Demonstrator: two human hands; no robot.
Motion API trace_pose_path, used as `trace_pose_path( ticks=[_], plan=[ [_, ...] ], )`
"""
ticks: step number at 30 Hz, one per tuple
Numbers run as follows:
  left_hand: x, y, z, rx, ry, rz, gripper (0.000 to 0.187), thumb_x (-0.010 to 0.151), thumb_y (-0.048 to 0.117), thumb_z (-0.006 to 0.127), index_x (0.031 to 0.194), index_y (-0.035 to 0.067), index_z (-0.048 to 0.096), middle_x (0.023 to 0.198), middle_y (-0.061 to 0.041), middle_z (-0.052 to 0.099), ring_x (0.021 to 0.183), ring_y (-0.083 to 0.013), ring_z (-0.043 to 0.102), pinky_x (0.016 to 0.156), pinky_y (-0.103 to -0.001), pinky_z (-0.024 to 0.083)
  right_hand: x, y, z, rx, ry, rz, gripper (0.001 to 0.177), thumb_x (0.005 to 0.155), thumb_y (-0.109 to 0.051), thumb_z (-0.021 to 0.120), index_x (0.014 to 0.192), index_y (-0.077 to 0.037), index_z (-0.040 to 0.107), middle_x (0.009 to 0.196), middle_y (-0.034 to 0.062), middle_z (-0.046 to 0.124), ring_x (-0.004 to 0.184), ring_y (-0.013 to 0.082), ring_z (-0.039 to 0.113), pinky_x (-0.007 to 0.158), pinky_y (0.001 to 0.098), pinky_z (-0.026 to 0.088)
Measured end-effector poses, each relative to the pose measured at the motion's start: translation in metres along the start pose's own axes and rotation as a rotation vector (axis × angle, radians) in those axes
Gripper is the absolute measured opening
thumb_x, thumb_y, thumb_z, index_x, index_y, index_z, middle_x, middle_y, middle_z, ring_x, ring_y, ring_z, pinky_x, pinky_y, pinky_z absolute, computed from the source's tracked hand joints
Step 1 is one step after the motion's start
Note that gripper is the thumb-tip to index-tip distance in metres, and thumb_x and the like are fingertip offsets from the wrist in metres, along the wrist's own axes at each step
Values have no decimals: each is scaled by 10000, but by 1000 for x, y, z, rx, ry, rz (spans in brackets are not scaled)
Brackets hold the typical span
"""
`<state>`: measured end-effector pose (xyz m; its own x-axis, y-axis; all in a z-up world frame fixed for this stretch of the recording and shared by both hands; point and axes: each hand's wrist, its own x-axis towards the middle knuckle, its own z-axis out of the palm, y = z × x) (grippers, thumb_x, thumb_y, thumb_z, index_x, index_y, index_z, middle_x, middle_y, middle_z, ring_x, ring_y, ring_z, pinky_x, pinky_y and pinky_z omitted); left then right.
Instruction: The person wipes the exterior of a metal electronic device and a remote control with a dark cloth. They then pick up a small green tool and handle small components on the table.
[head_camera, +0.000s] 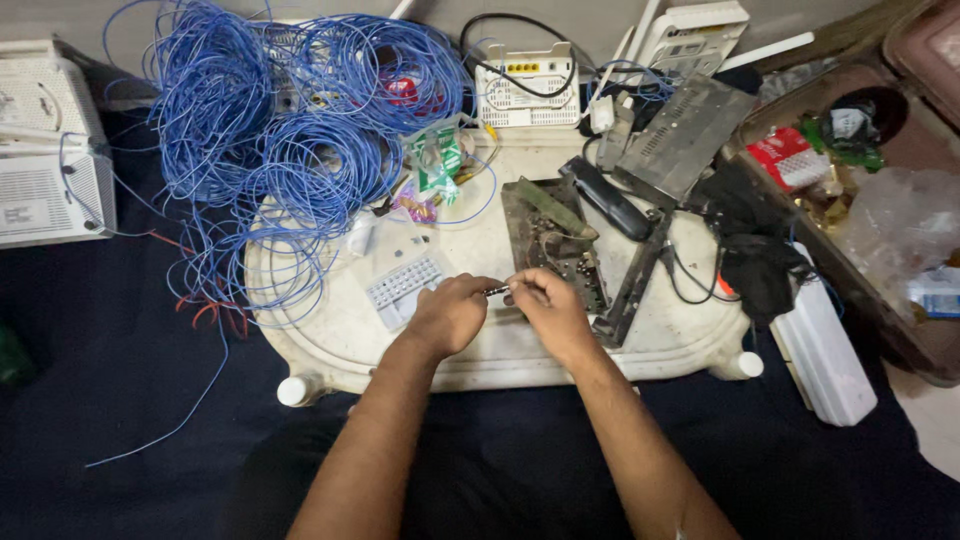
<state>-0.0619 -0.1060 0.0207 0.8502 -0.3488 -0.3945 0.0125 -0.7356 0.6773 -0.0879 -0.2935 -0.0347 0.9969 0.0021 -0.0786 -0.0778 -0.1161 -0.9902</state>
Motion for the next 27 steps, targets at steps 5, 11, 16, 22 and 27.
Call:
trace_pose_path(
  ticks=[5, 11, 16, 22, 27],
  plan=[
    [4, 7, 18, -222, 52, -10, 427, 959, 290, 419, 1271, 124, 660, 1213, -213, 691, 1198, -364, 637, 1037, -434, 465, 0, -5, -8, 87, 65, 145, 219, 978, -222, 665, 1067, -32, 730, 885, 33, 736, 812, 90, 686, 728, 244, 538],
    [-2, 32, 49, -292, 78, -17, 396, 1002, 367, 485, 1228, 51, 562, 1125, -273, 697, 1112, -432, 654, 969, -479, 486, -17, -18, -44, 49, 48, 234, 274, 937, -265, 690, 1103, -56, 751, 953, -7, 749, 869, 80, 674, 738, 251, 544],
    [-7, 46, 71, -272, 93, -14, 375, 988, 362, 510, 1190, 56, 587, 1122, -265, 700, 1107, -433, 652, 964, -484, 489, -36, -10, -64, -9, 28, 185, 269, 954, -260, 697, 1063, -26, 772, 951, 9, 755, 877, 75, 657, 803, 227, 516],
    [-9, 41, 76, -202, 68, -54, 329, 986, 304, 492, 1198, 68, 581, 1132, -250, 692, 1124, -435, 625, 953, -504, 465, -36, 2, -63, -56, -50, 222, 277, 946, -267, 699, 1034, -19, 787, 920, 16, 758, 852, 85, 647, 778, 240, 508],
    [13, 30, 85, -351, 111, -1, 314, 995, 303, 517, 1131, 36, 612, 1068, -247, 717, 1050, -387, 678, 926, -440, 510, -28, 1, -62, -7, -27, 312, 305, 950, -290, 679, 1130, -60, 768, 986, 4, 760, 884, 80, 664, 766, 246, 516]
  ],
)
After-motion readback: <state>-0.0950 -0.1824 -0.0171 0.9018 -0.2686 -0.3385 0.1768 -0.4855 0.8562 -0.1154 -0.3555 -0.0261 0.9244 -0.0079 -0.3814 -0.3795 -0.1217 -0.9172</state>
